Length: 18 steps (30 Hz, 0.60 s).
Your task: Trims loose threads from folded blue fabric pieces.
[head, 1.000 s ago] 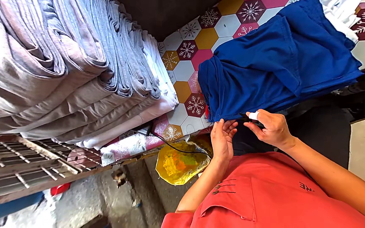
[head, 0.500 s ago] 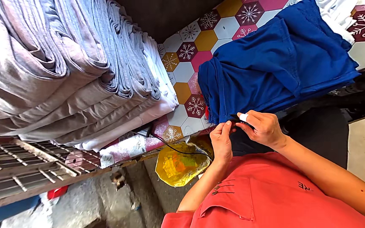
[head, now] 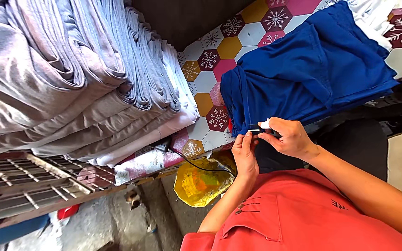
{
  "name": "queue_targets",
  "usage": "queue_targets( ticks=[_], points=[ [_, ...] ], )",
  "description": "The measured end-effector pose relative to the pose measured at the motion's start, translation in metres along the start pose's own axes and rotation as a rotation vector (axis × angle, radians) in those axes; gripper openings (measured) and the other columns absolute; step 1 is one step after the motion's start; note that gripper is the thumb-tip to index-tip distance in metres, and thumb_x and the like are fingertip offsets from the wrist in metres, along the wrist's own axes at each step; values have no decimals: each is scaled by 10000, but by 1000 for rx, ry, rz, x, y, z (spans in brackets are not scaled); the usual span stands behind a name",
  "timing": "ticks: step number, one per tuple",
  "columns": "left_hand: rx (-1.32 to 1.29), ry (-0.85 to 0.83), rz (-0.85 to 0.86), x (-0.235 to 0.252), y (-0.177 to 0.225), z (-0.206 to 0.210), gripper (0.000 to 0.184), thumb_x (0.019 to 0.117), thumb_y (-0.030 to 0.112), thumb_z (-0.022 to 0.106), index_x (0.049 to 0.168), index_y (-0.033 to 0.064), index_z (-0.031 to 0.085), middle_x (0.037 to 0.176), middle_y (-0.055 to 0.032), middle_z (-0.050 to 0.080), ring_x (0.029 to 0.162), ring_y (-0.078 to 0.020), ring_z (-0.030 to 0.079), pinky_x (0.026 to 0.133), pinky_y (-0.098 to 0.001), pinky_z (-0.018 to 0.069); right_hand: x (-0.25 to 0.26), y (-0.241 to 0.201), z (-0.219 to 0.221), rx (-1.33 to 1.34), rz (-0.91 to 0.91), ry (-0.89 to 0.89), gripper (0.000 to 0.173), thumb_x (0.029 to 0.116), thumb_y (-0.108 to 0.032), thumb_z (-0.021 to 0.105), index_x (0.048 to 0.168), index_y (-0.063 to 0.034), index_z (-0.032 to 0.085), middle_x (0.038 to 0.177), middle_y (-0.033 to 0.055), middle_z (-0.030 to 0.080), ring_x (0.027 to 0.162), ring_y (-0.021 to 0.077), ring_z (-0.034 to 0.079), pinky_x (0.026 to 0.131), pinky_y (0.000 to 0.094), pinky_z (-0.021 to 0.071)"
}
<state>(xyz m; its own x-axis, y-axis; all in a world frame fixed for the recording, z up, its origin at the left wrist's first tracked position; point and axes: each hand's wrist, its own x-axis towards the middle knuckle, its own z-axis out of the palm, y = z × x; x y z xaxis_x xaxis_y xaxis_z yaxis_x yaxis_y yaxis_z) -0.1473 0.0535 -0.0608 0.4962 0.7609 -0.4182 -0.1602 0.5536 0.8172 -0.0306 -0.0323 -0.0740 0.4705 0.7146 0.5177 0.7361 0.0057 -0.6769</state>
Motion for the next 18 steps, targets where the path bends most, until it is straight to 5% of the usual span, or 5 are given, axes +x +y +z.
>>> queue_targets(
  ticks=[8, 15, 18],
  points=[
    [137, -87, 95, 3, -2, -7, 187, 993, -2, 556, 889, 31, 708, 804, -30, 710, 764, -80, 674, 769, -248, 572, 2, 3, 1, 63, 8, -25, 226, 945, -220, 692, 939, -2, 749, 810, 87, 696, 711, 153, 664, 608, 290, 540],
    [50, -50, -59, 2, 4, 0, 232, 1040, 20, 493, 866, 33, 646, 795, -53, 701, 753, -101, 685, 752, -241, 575, -6, 5, 5, 107, 64, 55, 203, 966, -173, 667, 958, 18, 737, 888, 119, 747, 813, 149, 720, 728, 275, 585],
    [-43, -16, -178, 3, 11, 2, 241, 1083, 86, 409, 923, 56, 586, 826, -68, 703, 777, -127, 702, 770, -261, 582, -13, 12, -3, 50, 86, 56, 274, 967, -228, 664, 1023, 36, 711, 849, 109, 701, 699, 135, 625, 625, 272, 526]
  ],
)
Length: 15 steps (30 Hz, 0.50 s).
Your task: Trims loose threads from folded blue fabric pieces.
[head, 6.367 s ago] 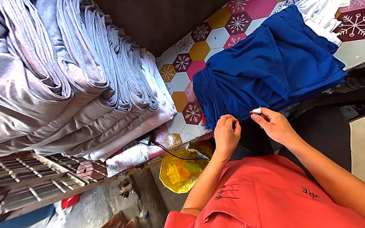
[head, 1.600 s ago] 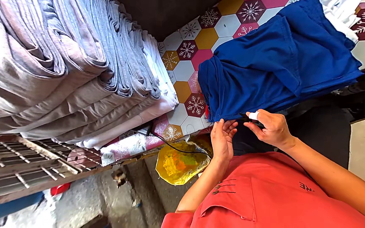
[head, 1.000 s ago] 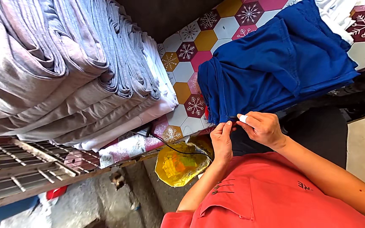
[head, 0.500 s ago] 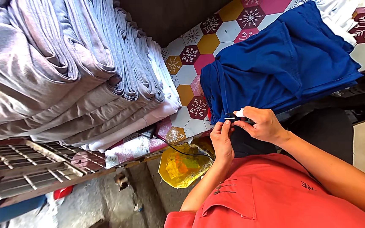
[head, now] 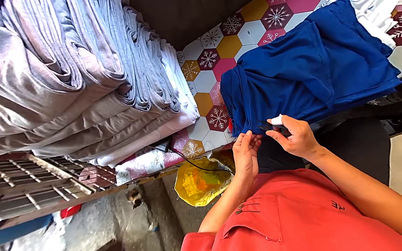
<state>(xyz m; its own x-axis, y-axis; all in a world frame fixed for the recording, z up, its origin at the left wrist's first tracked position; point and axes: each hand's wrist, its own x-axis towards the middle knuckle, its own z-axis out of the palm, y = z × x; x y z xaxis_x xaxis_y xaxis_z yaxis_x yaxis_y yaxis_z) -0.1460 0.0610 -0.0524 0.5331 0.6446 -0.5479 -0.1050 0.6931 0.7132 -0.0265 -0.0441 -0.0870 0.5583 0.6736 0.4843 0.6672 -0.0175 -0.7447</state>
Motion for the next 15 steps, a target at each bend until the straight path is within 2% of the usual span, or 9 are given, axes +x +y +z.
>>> queue_targets(
  ticks=[3, 6, 12, 15],
  points=[
    [-55, 40, -29, 1, 1, 3, 216, 1109, 132, 362, 1014, 64, 544, 864, -79, 702, 786, -143, 708, 775, -275, 588, -9, 3, -1, -82, -59, 17, 282, 968, -245, 661, 960, 33, 705, 775, 108, 681, 649, 155, 625, 575, 289, 514],
    [-66, 62, -29, -1, 0, 6, 176, 1111, 121, 357, 1071, 64, 519, 891, -79, 697, 795, -149, 712, 782, -278, 595, -16, 5, 5, -118, -90, 40, 305, 983, -257, 652, 955, 39, 719, 759, 119, 675, 637, 173, 623, 562, 297, 507],
    [-59, 43, -39, -5, 1, 9, 161, 1101, 93, 369, 1075, 64, 525, 889, -77, 696, 790, -150, 715, 785, -275, 598, -14, 2, 9, -184, -119, 92, 310, 993, -262, 637, 941, 33, 717, 743, 123, 659, 636, 202, 627, 547, 317, 496],
    [-71, 46, -48, -5, 1, 11, 165, 1106, 100, 355, 1091, 65, 515, 881, -80, 692, 772, -145, 713, 765, -273, 601, -16, 2, 9, -154, -104, 98, 305, 996, -259, 644, 966, 34, 721, 770, 127, 679, 666, 192, 644, 580, 306, 516]
  ],
)
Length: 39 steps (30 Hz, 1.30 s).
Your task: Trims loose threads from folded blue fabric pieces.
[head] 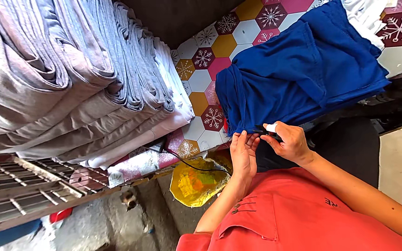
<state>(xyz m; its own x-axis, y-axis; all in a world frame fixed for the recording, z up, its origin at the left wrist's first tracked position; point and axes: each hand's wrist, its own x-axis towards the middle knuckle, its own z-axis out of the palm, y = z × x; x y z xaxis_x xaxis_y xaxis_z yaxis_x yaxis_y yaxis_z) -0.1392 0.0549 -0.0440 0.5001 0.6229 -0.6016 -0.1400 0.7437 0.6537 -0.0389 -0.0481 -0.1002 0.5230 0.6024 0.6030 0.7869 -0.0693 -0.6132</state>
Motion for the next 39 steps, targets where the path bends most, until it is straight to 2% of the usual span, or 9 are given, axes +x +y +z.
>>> queue_targets(
  ticks=[18, 24, 28, 30, 32, 34, 36, 37, 39],
  points=[
    [185, -101, 197, 7, -4, -4, 220, 1105, 109, 285, 1179, 38, 479, 904, -66, 703, 795, -135, 723, 783, -285, 607, 1, -1, 0, 41, 71, 14, 283, 1011, -232, 633, 942, 26, 728, 775, 132, 705, 700, 174, 672, 631, 280, 538],
    [180, -110, 185, 6, -5, -3, 215, 1106, 109, 290, 1182, 42, 480, 913, -71, 706, 802, -142, 727, 786, -288, 608, 1, 1, -1, 91, 98, 40, 269, 1023, -205, 624, 935, 37, 704, 803, 148, 716, 762, 157, 699, 691, 254, 553],
    [189, -134, 198, 3, -5, -2, 183, 1088, 75, 323, 1152, 31, 489, 902, -60, 702, 809, -130, 724, 810, -298, 610, 1, 1, 2, 145, 113, -16, 358, 948, -288, 726, 1044, 55, 694, 792, 127, 672, 674, 131, 594, 628, 240, 493],
    [232, -188, 211, 0, -4, -3, 176, 1065, 34, 361, 1108, 1, 528, 928, -77, 713, 856, -147, 729, 835, -318, 610, 11, 4, -7, 113, 121, -72, 189, 901, -157, 690, 934, 27, 711, 783, 129, 707, 685, 167, 668, 629, 287, 542],
    [335, -295, 260, 2, 0, -9, 196, 1039, -9, 419, 1071, -56, 607, 1024, -135, 750, 965, -194, 744, 877, -350, 609, 37, 14, -41, 67, 257, -132, 151, 906, -108, 665, 943, 23, 729, 868, 142, 732, 785, 195, 716, 728, 359, 597],
    [550, -403, 464, 12, 4, -20, 173, 992, -46, 509, 1063, -100, 657, 1110, -163, 741, 1021, -188, 730, 893, -329, 605, 74, 46, -93, -39, 449, -18, 288, 1005, -186, 612, 1066, 88, 677, 1009, 229, 702, 904, 268, 696, 831, 453, 578],
    [890, -428, 770, 31, 6, -31, 135, 943, -3, 640, 1027, -73, 719, 1151, -161, 724, 1058, -170, 708, 915, -296, 593, 102, 104, -141, -93, 582, 257, 456, 1071, -336, 519, 1199, 93, 601, 1092, 191, 651, 971, 185, 631, 902, 373, 530],
    [1080, -423, 889, 41, 7, -36, 146, 926, 67, 699, 1028, -23, 750, 1185, -158, 718, 1104, -203, 693, 950, -327, 576, 108, 128, -158, -98, 598, 392, 449, 1078, -365, 501, 1225, 48, 597, 1069, 114, 649, 945, 102, 625, 888, 301, 532],
    [1370, -433, 937, 57, 11, -40, 225, 923, 208, 739, 1080, 51, 773, 1274, -166, 682, 1189, -305, 645, 1010, -443, 527, 114, 125, -165, -107, 611, 443, 369, 1097, -338, 437, 1210, -15, 574, 912, 7, 554, 734, 17, 515, 705, 223, 465]
  ],
)
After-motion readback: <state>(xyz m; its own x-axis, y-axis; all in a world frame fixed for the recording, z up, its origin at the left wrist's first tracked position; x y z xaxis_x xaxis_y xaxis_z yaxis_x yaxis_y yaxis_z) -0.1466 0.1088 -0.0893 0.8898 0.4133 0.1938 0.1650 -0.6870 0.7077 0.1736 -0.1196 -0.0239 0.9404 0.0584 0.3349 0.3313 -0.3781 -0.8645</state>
